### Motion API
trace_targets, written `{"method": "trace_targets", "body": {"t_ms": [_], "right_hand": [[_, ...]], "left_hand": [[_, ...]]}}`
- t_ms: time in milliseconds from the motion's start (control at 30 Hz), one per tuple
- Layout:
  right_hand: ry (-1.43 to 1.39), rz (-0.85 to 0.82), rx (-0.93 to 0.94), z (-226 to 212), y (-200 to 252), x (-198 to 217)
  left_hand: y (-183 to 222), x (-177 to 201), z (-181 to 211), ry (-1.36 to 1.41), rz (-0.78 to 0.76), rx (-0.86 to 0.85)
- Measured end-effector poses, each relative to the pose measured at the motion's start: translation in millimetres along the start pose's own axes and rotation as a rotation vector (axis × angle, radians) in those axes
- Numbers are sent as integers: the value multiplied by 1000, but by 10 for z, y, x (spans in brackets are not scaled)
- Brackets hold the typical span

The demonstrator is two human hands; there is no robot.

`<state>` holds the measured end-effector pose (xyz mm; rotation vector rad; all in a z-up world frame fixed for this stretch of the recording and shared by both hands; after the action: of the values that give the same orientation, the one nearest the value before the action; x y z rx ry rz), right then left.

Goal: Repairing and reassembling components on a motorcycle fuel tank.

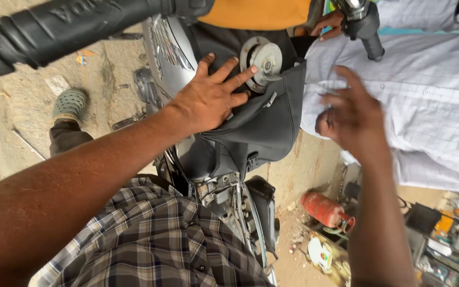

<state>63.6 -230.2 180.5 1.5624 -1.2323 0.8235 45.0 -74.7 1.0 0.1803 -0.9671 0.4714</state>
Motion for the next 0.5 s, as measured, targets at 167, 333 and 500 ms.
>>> {"method": "trace_targets", "body": {"t_ms": [167, 333, 500], "right_hand": [[313, -143, 40, -503, -301, -895], [332, -182, 59, -329, -204, -1034], [334, -240, 180, -435, -178, -1110]], "left_hand": [[154, -7, -15, 20, 61, -8], [238, -109, 61, 33, 178, -27], [301, -149, 114, 53, 194, -20]]}}
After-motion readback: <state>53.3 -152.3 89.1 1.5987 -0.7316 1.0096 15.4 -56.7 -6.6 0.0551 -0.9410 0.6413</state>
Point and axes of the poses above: each hand's wrist, its own y-axis away from the middle knuckle, its own x-axis out of the back of the hand, z = x × y, the point moved 9 cm from there along -y, towards the middle knuckle, and after that the axes turned 8 degrees about -x, right-handed, at the moved point
